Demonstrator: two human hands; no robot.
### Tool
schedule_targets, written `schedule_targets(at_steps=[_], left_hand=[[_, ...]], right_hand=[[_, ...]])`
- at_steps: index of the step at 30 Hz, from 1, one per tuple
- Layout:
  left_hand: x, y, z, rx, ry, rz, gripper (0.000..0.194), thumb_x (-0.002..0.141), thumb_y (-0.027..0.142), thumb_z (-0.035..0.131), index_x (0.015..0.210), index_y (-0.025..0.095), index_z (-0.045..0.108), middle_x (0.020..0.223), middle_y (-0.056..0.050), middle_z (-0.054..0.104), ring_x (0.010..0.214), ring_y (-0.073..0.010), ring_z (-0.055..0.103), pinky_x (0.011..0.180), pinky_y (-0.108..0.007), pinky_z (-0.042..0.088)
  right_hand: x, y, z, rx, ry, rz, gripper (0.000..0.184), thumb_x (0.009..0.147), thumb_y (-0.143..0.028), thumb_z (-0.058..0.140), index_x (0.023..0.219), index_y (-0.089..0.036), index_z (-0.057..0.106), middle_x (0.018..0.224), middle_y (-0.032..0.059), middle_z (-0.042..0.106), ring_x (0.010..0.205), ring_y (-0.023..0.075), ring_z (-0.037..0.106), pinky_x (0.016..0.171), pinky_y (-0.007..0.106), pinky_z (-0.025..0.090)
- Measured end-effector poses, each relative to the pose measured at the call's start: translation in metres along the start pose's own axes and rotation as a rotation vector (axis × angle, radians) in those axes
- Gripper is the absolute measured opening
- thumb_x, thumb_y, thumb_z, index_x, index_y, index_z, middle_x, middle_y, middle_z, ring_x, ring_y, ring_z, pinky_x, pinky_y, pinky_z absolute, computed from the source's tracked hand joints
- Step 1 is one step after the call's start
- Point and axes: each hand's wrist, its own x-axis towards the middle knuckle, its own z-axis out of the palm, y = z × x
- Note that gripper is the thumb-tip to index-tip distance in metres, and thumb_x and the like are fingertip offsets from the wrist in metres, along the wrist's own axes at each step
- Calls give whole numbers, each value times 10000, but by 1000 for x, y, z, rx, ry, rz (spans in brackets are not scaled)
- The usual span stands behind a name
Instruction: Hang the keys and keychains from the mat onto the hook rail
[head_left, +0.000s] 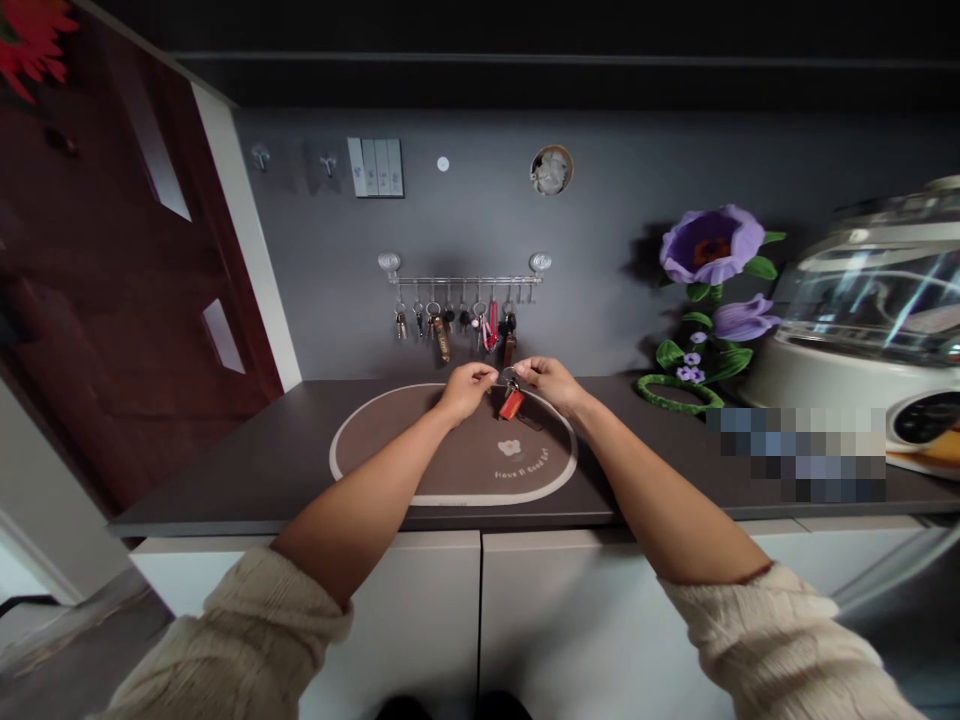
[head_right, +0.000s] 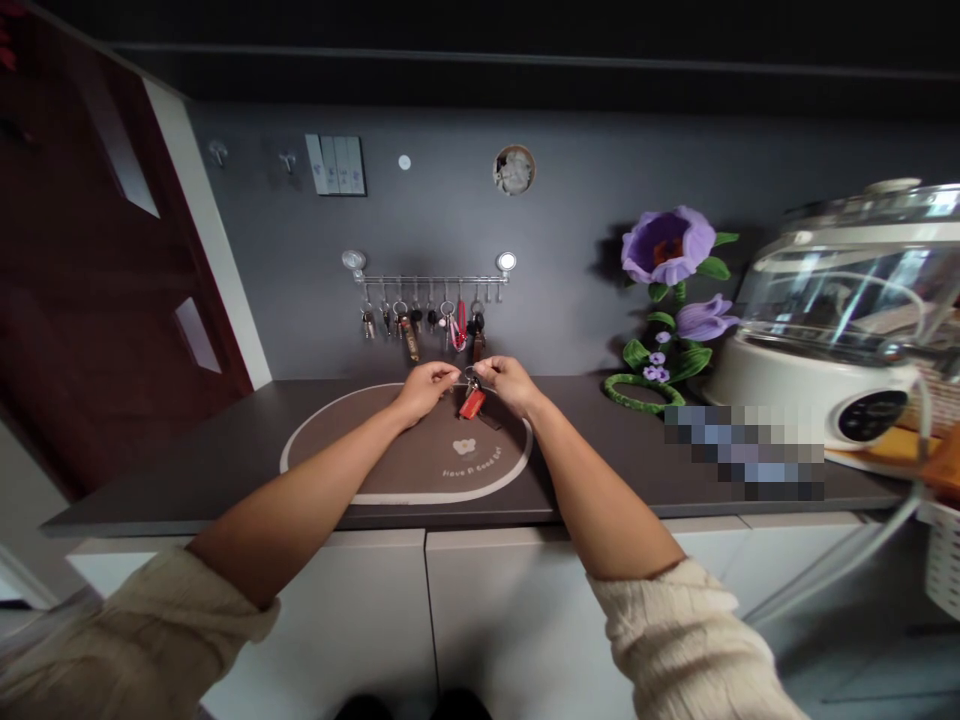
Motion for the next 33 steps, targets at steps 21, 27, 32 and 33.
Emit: schedule_targets(at_steps=[21,27,32,33], left_hand=[[3,22,-3,-38,66,219,234,700,341,515,743,131,612,717,-31,612,662,-121,524,650,-241,404],[3,25,-4,-86,86,213,248,695,357,526,769,136,613,734,-33,611,675,-118,520,658,-241,401],[2,29,-3,-105,96,190,255,689,366,532,774,141,616,753,-37,613,669,-115,518,651,-241,400],[2,30,-3,-108,103,182,255,686,364,534,775,140,616,752,-38,611,665,-113,516,648,-240,400]], right_hand=[[3,-8,9,284,29,-126,250,607,-335,634,745,-140,561,661,-11,541,589,63,467,609,216,369],[3,-9,10,261,34,-139,233,603,-331,636,710,-140,557,663,-11,534,599,69,465,591,216,371],[3,-14,10,207,52,-198,222,629,-347,611,674,-135,560,632,-16,523,594,67,449,612,217,365],[2,-15,10,216,54,-203,223,630,-348,610,667,-135,558,629,-17,520,594,65,447,622,218,366]])
